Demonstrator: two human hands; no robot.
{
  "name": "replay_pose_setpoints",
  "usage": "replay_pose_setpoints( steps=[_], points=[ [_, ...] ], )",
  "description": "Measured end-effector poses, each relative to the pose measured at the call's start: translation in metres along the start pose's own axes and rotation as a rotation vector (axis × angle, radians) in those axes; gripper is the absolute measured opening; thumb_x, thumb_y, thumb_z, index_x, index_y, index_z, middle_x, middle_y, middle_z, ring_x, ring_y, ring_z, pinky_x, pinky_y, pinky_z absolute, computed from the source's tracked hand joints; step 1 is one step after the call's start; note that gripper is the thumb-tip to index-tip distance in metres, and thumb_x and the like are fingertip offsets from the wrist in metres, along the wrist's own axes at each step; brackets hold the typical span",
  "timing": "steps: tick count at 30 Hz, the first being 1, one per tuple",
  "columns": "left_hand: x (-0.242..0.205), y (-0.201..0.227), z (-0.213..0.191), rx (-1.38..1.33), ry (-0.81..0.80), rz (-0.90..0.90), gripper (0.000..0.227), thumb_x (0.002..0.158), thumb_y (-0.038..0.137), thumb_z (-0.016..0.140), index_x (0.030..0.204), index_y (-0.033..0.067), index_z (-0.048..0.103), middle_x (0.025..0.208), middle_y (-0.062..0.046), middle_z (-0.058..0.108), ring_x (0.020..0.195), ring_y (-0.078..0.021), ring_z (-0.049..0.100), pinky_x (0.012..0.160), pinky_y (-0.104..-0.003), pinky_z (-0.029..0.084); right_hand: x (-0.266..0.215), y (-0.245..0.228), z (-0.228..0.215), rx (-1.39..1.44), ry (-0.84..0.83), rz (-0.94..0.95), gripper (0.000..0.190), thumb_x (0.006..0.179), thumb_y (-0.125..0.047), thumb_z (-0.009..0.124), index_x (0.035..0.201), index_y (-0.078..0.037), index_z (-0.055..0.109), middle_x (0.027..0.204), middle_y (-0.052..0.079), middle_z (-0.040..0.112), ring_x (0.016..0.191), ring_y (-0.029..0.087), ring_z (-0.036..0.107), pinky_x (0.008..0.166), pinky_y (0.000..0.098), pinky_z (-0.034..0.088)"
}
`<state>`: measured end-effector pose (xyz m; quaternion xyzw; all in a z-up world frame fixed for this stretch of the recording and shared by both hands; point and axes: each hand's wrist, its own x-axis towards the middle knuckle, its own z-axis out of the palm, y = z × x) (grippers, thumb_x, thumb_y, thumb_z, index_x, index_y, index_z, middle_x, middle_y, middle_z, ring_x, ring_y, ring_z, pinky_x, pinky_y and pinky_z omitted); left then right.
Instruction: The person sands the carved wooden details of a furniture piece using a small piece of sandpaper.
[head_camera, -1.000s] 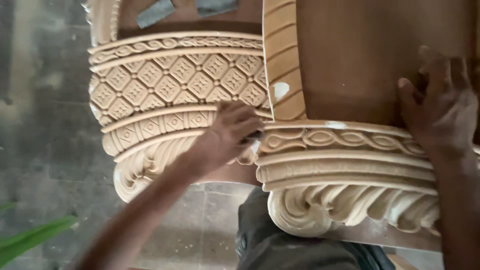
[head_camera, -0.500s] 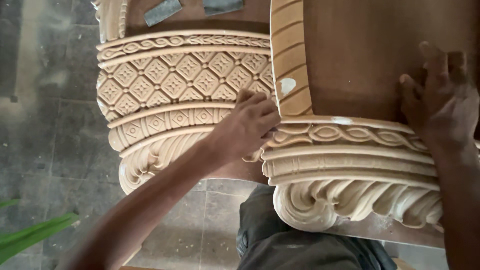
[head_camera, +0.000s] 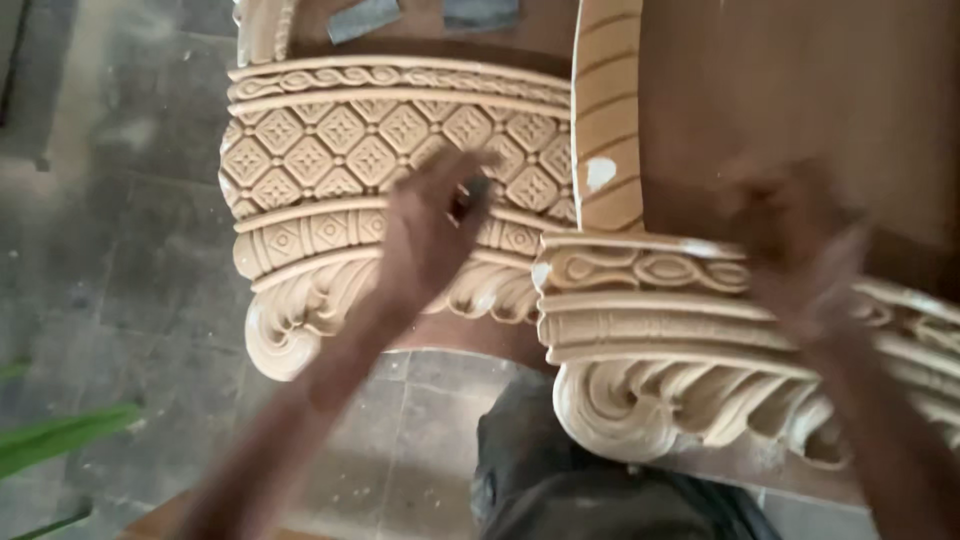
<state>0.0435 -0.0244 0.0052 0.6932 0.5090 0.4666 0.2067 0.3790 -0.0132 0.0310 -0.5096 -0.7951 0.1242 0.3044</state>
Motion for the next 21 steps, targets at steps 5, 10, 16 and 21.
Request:
replay_pose_setpoints(
  steps=[5, 10, 16, 21],
  points=[
    [-0.018, 0.064, 0.037, -0.177, 0.244, -0.112, 0.011, 0.091, 0.0, 0.075, 0.097, 0.0049, 0.067, 0.088, -0.006, 0.073, 0.075, -0.0099, 0.072, 0.067, -0.025, 0.061, 0.003, -0.085, 0.033, 0.409, -0.209, -0.278, 0.04, 0.089, -0.016, 0.071, 0.122, -0.001, 0.054, 0.112, 0.017, 0.064, 0.096, 0.025, 0.065, 0.081, 0.037, 0.055],
    [-0.016, 0.075, 0.054, -0.667, 0.275, -0.434, 0.01, 0.101, 0.007, 0.072, 0.097, -0.0007, 0.067, 0.081, -0.003, 0.067, 0.069, -0.0073, 0.058, 0.059, -0.025, 0.047, 0.02, -0.093, 0.034, 0.144, -0.196, -0.229, 0.032, 0.095, -0.016, 0.078, 0.111, -0.006, 0.052, 0.099, 0.015, 0.066, 0.085, 0.027, 0.071, 0.071, 0.0391, 0.057],
    [-0.063, 0.052, 0.058, -0.511, 0.334, -0.483, 0.019, 0.098, 0.005, 0.062, 0.115, -0.0006, 0.067, 0.092, -0.005, 0.07, 0.076, -0.0103, 0.063, 0.065, -0.025, 0.052, 0.026, -0.061, 0.027, 0.087, -0.361, -0.241, 0.022, 0.101, -0.012, 0.069, 0.12, -0.005, 0.058, 0.104, 0.013, 0.07, 0.082, 0.024, 0.073, 0.066, 0.0361, 0.06],
    [-0.124, 0.07, 0.095, -0.417, 0.33, -0.49, 0.021, 0.105, 0.004, 0.053, 0.126, -0.0018, 0.054, 0.108, -0.013, 0.06, 0.078, -0.0193, 0.059, 0.063, -0.033, 0.052, 0.032, -0.064, 0.03, 0.002, -0.475, -0.295, 0.024, 0.097, -0.013, 0.066, 0.12, -0.009, 0.065, 0.108, 0.011, 0.071, 0.088, 0.026, 0.071, 0.074, 0.0399, 0.06]
  ],
)
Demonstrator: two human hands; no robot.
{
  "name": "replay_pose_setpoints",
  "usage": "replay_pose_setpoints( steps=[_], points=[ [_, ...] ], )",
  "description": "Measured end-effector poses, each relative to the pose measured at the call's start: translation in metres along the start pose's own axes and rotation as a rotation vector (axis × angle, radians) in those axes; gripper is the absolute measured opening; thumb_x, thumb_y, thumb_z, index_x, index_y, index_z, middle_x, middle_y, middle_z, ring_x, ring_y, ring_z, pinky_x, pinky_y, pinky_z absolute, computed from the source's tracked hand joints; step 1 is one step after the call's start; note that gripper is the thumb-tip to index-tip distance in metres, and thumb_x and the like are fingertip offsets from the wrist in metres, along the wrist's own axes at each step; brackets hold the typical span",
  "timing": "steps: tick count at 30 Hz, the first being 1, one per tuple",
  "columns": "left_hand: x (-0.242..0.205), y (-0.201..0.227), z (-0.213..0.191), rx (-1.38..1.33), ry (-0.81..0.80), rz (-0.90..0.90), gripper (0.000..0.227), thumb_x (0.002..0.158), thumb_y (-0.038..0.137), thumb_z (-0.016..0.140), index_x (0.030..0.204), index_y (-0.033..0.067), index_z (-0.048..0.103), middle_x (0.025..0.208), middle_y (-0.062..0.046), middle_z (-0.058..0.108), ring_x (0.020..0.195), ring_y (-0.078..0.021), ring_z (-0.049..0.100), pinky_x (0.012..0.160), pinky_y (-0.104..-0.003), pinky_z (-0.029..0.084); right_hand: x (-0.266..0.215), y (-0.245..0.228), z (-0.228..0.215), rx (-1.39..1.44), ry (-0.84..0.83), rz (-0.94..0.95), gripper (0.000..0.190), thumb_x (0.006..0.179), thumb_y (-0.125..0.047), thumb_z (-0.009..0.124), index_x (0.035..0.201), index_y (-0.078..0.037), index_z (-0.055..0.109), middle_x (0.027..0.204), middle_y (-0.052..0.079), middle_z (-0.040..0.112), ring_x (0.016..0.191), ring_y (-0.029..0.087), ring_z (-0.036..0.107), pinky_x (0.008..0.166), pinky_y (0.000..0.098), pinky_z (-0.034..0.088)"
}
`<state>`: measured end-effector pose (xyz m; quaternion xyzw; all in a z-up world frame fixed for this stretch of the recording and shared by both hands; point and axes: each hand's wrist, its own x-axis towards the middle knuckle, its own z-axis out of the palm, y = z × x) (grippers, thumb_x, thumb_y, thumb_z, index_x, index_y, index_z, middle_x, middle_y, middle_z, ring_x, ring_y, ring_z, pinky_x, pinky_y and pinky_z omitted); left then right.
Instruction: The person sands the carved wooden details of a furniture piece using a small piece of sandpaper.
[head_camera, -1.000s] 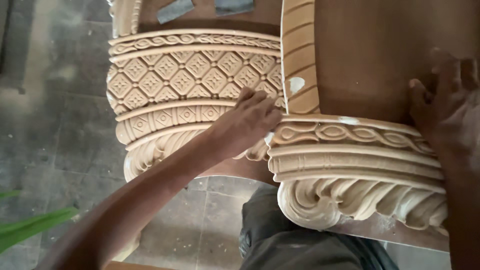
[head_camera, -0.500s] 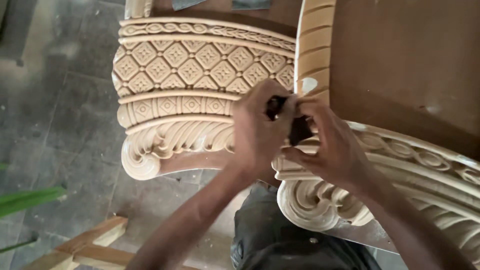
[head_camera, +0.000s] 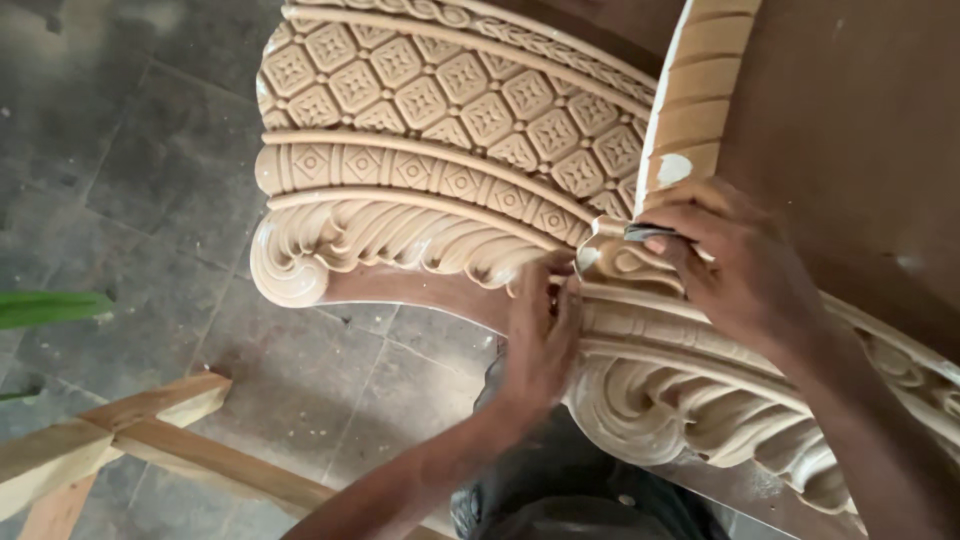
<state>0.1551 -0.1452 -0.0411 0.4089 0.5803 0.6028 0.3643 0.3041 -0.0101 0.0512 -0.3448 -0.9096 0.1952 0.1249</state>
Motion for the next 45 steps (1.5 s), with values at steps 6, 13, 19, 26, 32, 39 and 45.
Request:
replay_pose_setpoints(
  steps=[6, 13, 19, 26, 32, 39, 45],
  points=[
    [-0.013, 0.0, 0.023, -0.247, -0.097, -0.337, 0.031, 0.111, 0.014, 0.043, 0.139, 0.0029, 0.037, 0.095, -0.011, 0.063, 0.064, -0.0174, 0.056, 0.046, -0.037, 0.047, 0.011, -0.007, 0.012, -0.01, -0.05, 0.031, 0.023, 0.095, -0.012, 0.069, 0.118, -0.005, 0.067, 0.111, 0.01, 0.066, 0.099, 0.029, 0.069, 0.082, 0.0439, 0.058],
    [-0.012, 0.015, 0.018, -0.096, -0.035, -0.19, 0.043, 0.11, 0.014, 0.049, 0.147, 0.0013, 0.034, 0.074, -0.016, 0.062, 0.054, -0.019, 0.053, 0.046, -0.038, 0.04, 0.008, -0.03, 0.004, -0.243, -0.189, 0.077, 0.032, 0.091, -0.009, 0.069, 0.123, -0.01, 0.07, 0.115, 0.008, 0.068, 0.067, 0.022, 0.072, 0.055, 0.033, 0.061],
    [-0.014, 0.015, 0.017, -0.053, -0.028, -0.248, 0.046, 0.109, 0.019, 0.051, 0.149, 0.0011, 0.035, 0.081, -0.019, 0.067, 0.051, -0.0196, 0.051, 0.047, -0.039, 0.04, 0.021, -0.035, 0.005, -0.444, -0.336, -0.028, 0.038, 0.088, -0.005, 0.069, 0.126, -0.004, 0.068, 0.109, 0.013, 0.066, 0.067, 0.019, 0.071, 0.054, 0.0292, 0.062],
    [-0.014, 0.01, 0.017, -0.114, 0.027, -0.14, 0.048, 0.11, 0.022, 0.054, 0.148, -0.0012, 0.037, 0.108, -0.022, 0.074, 0.069, -0.0217, 0.067, 0.06, -0.038, 0.051, 0.008, -0.034, -0.024, -0.414, -0.417, 0.108, 0.029, 0.087, -0.008, 0.072, 0.116, -0.006, 0.073, 0.104, 0.007, 0.068, 0.069, 0.016, 0.071, 0.062, 0.0307, 0.062],
    [-0.014, 0.007, 0.017, -0.137, 0.021, -0.19, 0.048, 0.107, 0.016, 0.058, 0.148, 0.0004, 0.039, 0.109, -0.023, 0.076, 0.077, -0.0229, 0.07, 0.064, -0.036, 0.055, -0.003, -0.041, 0.008, -0.026, -0.248, 0.133, 0.027, 0.085, -0.011, 0.072, 0.111, -0.006, 0.076, 0.11, 0.012, 0.069, 0.072, 0.021, 0.073, 0.059, 0.0329, 0.062],
    [-0.018, 0.007, 0.019, -0.244, 0.021, -0.228, 0.049, 0.108, 0.013, 0.054, 0.152, 0.0023, 0.036, 0.127, -0.023, 0.071, 0.089, -0.0239, 0.071, 0.068, -0.035, 0.058, 0.0, -0.036, 0.014, -0.038, -0.27, -0.028, 0.029, 0.084, -0.005, 0.069, 0.113, -0.005, 0.074, 0.117, 0.012, 0.069, 0.09, 0.024, 0.075, 0.073, 0.0319, 0.063],
    [-0.015, 0.008, 0.017, -0.056, 0.002, -0.193, 0.049, 0.108, 0.011, 0.061, 0.151, 0.003, 0.039, 0.107, -0.022, 0.074, 0.087, -0.0259, 0.072, 0.077, -0.036, 0.058, 0.002, -0.025, -0.003, 0.148, -0.337, 0.176, 0.032, 0.083, -0.006, 0.07, 0.115, -0.009, 0.074, 0.121, 0.007, 0.069, 0.086, 0.02, 0.077, 0.07, 0.0307, 0.064]
  ],
)
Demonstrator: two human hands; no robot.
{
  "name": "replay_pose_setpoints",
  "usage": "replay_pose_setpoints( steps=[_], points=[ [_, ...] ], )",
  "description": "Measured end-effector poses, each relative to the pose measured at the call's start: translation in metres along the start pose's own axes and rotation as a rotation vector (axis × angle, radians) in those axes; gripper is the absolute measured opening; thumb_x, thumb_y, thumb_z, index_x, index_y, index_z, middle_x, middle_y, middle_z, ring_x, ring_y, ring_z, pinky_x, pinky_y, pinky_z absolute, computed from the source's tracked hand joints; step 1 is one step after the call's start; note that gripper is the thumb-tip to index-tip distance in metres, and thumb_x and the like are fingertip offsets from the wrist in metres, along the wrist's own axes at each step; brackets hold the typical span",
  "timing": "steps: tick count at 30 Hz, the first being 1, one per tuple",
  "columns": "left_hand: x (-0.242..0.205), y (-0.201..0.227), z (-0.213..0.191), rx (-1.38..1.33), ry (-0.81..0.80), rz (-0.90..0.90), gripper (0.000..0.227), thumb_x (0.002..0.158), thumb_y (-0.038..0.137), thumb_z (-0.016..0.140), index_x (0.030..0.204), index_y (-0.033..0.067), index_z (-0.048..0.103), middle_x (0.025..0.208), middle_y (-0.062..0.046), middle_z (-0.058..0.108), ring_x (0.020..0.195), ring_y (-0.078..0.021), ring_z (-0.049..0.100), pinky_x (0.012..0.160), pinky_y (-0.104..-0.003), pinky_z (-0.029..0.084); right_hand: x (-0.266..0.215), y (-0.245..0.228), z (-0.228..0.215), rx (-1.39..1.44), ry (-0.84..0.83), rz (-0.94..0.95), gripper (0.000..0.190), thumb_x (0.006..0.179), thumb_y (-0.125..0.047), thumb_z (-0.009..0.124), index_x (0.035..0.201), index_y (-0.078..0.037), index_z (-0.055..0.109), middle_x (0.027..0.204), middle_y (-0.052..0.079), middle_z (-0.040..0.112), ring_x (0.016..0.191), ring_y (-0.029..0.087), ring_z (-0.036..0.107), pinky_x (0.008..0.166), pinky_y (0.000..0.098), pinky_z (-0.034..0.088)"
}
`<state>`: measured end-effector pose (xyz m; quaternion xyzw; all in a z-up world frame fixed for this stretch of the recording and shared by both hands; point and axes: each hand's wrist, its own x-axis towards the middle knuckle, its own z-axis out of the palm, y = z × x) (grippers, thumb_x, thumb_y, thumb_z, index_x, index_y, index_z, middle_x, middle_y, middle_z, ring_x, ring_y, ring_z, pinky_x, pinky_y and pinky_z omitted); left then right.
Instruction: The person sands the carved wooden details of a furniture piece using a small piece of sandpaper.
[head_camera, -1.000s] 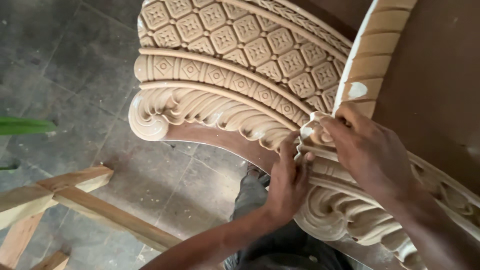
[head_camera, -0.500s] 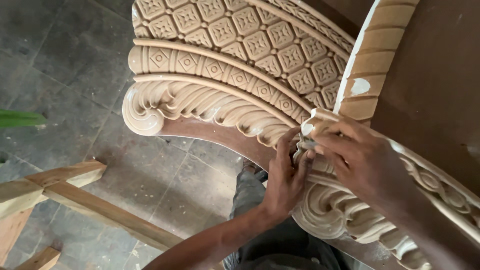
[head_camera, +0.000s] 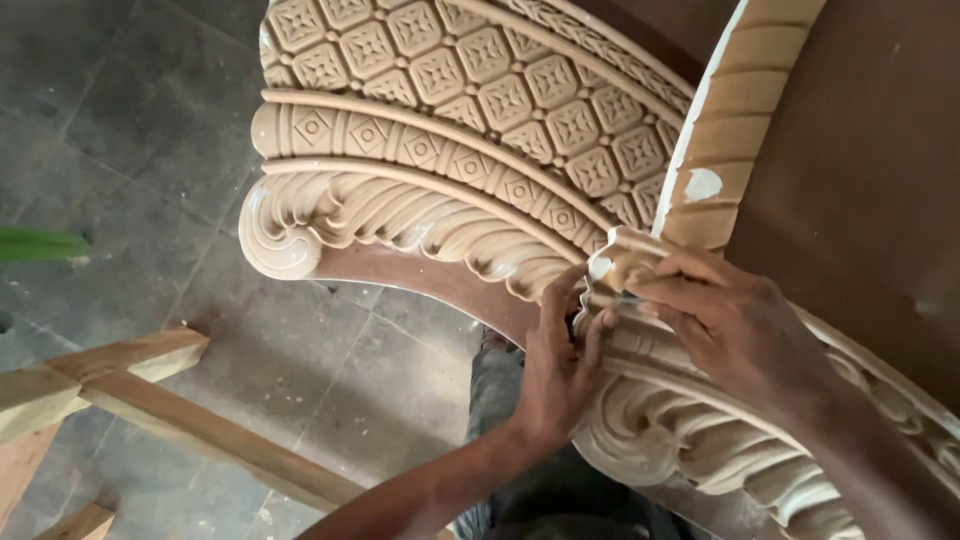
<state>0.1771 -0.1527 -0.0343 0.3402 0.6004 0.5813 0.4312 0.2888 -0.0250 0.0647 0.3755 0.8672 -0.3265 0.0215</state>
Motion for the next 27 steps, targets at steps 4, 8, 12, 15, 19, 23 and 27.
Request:
replay_pose_setpoints(
  steps=[4, 8, 12, 15, 19, 23, 27],
  points=[
    [-0.006, -0.006, 0.003, -0.145, -0.005, 0.018, 0.047, 0.108, 0.011, 0.053, 0.151, 0.0021, 0.035, 0.124, -0.021, 0.071, 0.106, -0.0248, 0.071, 0.084, -0.033, 0.059, 0.012, 0.002, 0.032, -0.094, 0.161, -0.318, 0.027, 0.087, -0.007, 0.07, 0.113, -0.01, 0.074, 0.116, 0.008, 0.068, 0.095, 0.022, 0.073, 0.078, 0.0304, 0.063],
    [-0.002, -0.002, 0.0, -0.21, -0.071, -0.07, 0.05, 0.107, 0.012, 0.054, 0.152, 0.0022, 0.034, 0.126, -0.021, 0.071, 0.111, -0.0232, 0.071, 0.083, -0.031, 0.06, -0.003, 0.004, 0.018, -0.129, 0.1, -0.244, 0.034, 0.085, -0.004, 0.068, 0.118, -0.009, 0.074, 0.114, 0.009, 0.069, 0.09, 0.022, 0.072, 0.073, 0.0344, 0.06],
    [-0.003, 0.002, 0.0, -0.246, -0.098, -0.114, 0.05, 0.107, 0.012, 0.053, 0.152, 0.0028, 0.033, 0.138, -0.025, 0.061, 0.118, -0.024, 0.068, 0.09, -0.029, 0.062, -0.062, 0.047, -0.019, -0.153, -0.015, 0.241, 0.037, 0.089, -0.006, 0.066, 0.121, -0.02, 0.079, 0.117, -0.003, 0.076, 0.074, 0.012, 0.069, 0.058, 0.0273, 0.058],
    [0.002, 0.009, -0.003, 0.076, -0.022, -0.027, 0.048, 0.102, 0.009, 0.06, 0.144, 0.0015, 0.04, 0.145, -0.027, 0.044, 0.106, -0.0321, 0.063, 0.069, -0.034, 0.061, -0.116, 0.083, -0.018, -0.276, 0.434, 0.134, 0.03, 0.092, -0.009, 0.071, 0.121, -0.01, 0.076, 0.109, 0.009, 0.07, 0.076, 0.016, 0.066, 0.071, 0.0329, 0.055],
    [0.004, 0.019, -0.001, 0.582, -0.096, 0.53, 0.058, 0.088, 0.005, 0.066, 0.143, 0.0074, 0.049, 0.154, -0.026, 0.03, 0.133, -0.0434, 0.042, 0.104, -0.054, 0.044, -0.186, 0.12, 0.036, -0.129, 0.832, 0.406, 0.021, 0.11, -0.009, 0.067, 0.13, 0.0, 0.066, 0.113, 0.01, 0.069, 0.097, 0.015, 0.069, 0.087, 0.0259, 0.057],
    [0.022, 0.038, 0.007, 0.774, -0.335, 0.644, 0.054, 0.082, 0.008, 0.071, 0.135, 0.0165, 0.063, 0.157, -0.021, 0.036, 0.139, -0.0415, 0.038, 0.111, -0.058, 0.032, -0.235, 0.113, 0.062, -0.247, 0.961, 0.448, 0.008, 0.111, -0.006, 0.068, 0.117, -0.001, 0.068, 0.119, 0.015, 0.064, 0.104, 0.019, 0.066, 0.093, 0.0257, 0.056],
    [0.049, 0.054, 0.021, 0.668, -0.562, 0.703, 0.054, 0.08, 0.024, 0.074, 0.13, 0.0099, 0.062, 0.153, -0.025, 0.035, 0.133, -0.0453, 0.037, 0.105, -0.063, 0.03, -0.262, 0.096, 0.066, -0.486, 0.919, 0.694, 0.011, 0.105, 0.003, 0.074, 0.116, 0.005, 0.074, 0.116, 0.018, 0.071, 0.098, 0.025, 0.067, 0.09, 0.0306, 0.057]
  ],
)
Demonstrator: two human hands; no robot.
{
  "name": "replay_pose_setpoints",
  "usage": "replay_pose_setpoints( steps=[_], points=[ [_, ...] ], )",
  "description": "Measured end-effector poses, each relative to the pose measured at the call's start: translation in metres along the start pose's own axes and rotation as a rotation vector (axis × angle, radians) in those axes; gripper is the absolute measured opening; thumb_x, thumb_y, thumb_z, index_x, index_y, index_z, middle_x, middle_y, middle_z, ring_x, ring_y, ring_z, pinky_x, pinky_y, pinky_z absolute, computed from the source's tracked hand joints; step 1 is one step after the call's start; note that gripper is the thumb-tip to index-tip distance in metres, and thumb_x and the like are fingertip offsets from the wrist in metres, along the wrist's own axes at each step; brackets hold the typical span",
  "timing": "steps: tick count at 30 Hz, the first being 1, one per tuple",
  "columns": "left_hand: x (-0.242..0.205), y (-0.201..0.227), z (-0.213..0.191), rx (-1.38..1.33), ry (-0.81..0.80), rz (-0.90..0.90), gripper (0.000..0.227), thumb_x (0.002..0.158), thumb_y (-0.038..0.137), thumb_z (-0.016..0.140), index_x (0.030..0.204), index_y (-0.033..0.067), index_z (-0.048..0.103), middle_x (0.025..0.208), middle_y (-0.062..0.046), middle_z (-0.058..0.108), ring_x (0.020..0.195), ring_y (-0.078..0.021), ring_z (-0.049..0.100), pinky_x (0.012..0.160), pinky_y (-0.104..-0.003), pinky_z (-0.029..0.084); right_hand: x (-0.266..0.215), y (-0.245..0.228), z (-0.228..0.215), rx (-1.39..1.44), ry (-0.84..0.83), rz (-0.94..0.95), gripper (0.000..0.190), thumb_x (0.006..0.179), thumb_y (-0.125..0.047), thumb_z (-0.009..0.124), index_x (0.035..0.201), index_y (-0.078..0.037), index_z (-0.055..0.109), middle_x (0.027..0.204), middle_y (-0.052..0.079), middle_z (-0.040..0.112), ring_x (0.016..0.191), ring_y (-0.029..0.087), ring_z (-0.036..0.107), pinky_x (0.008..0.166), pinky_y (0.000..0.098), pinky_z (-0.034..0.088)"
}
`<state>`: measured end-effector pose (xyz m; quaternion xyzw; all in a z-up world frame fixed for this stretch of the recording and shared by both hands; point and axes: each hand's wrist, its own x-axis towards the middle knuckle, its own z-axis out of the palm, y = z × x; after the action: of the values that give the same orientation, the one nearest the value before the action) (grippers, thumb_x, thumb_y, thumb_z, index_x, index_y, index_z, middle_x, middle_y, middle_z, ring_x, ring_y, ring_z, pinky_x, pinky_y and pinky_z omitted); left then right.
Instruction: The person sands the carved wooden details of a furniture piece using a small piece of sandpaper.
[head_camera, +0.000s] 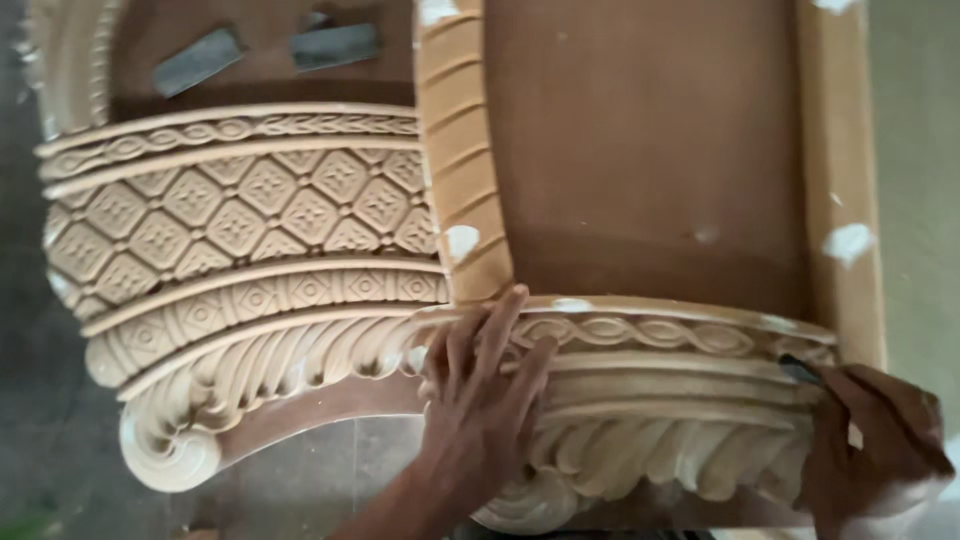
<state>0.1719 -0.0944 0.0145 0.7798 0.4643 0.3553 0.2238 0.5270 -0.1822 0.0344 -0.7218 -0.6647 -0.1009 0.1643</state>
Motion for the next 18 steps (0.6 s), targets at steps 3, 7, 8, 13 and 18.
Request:
replay_pose_setpoints(
  steps=[3, 7, 8, 13, 18],
  points=[
    [0.02, -0.009, 0.0, 0.004, -0.157, 0.02, 0.043, 0.087, 0.017, 0.069, 0.129, 0.0098, 0.065, 0.155, -0.022, 0.038, 0.139, -0.0431, 0.038, 0.105, -0.059, 0.033, 0.0, -0.002, -0.006, -0.085, 0.035, -0.001, 0.01, 0.107, 0.005, 0.069, 0.116, 0.001, 0.071, 0.115, 0.011, 0.068, 0.104, 0.022, 0.066, 0.096, 0.0297, 0.053],
    [0.047, -0.028, -0.001, -0.056, -0.301, 0.204, 0.036, 0.094, 0.025, 0.07, 0.125, 0.0057, 0.064, 0.141, -0.021, 0.051, 0.132, -0.0399, 0.045, 0.108, -0.056, 0.038, 0.029, -0.022, -0.004, 0.134, 0.103, -0.039, 0.014, 0.103, 0.006, 0.071, 0.117, 0.002, 0.071, 0.114, 0.013, 0.07, 0.107, 0.026, 0.068, 0.094, 0.0317, 0.055],
    [0.054, -0.033, -0.002, -0.066, -0.343, 0.219, 0.037, 0.092, 0.026, 0.071, 0.121, 0.004, 0.064, 0.133, -0.021, 0.056, 0.125, -0.0381, 0.048, 0.107, -0.055, 0.04, 0.038, -0.031, -0.005, 0.166, 0.077, -0.05, 0.012, 0.103, 0.006, 0.073, 0.115, 0.002, 0.072, 0.113, 0.014, 0.071, 0.105, 0.026, 0.07, 0.093, 0.0326, 0.056],
    [0.065, -0.038, -0.009, -0.149, -0.191, 0.144, 0.025, 0.093, 0.014, 0.069, 0.116, 0.0058, 0.066, 0.122, -0.012, 0.065, 0.118, -0.0321, 0.059, 0.107, -0.048, 0.044, 0.064, -0.062, -0.007, 0.137, 0.002, -0.148, 0.019, 0.093, 0.009, 0.071, 0.112, 0.003, 0.072, 0.11, 0.016, 0.072, 0.101, 0.031, 0.071, 0.091, 0.0385, 0.058],
    [0.063, -0.036, -0.009, -0.143, -0.154, 0.138, 0.021, 0.094, 0.013, 0.068, 0.114, 0.0057, 0.066, 0.12, -0.011, 0.066, 0.115, -0.0312, 0.06, 0.105, -0.047, 0.045, 0.071, -0.06, -0.002, 0.224, -0.019, -0.13, 0.015, 0.102, 0.006, 0.072, 0.116, 0.0, 0.07, 0.115, 0.013, 0.072, 0.108, 0.028, 0.071, 0.095, 0.0353, 0.058]
  ],
)
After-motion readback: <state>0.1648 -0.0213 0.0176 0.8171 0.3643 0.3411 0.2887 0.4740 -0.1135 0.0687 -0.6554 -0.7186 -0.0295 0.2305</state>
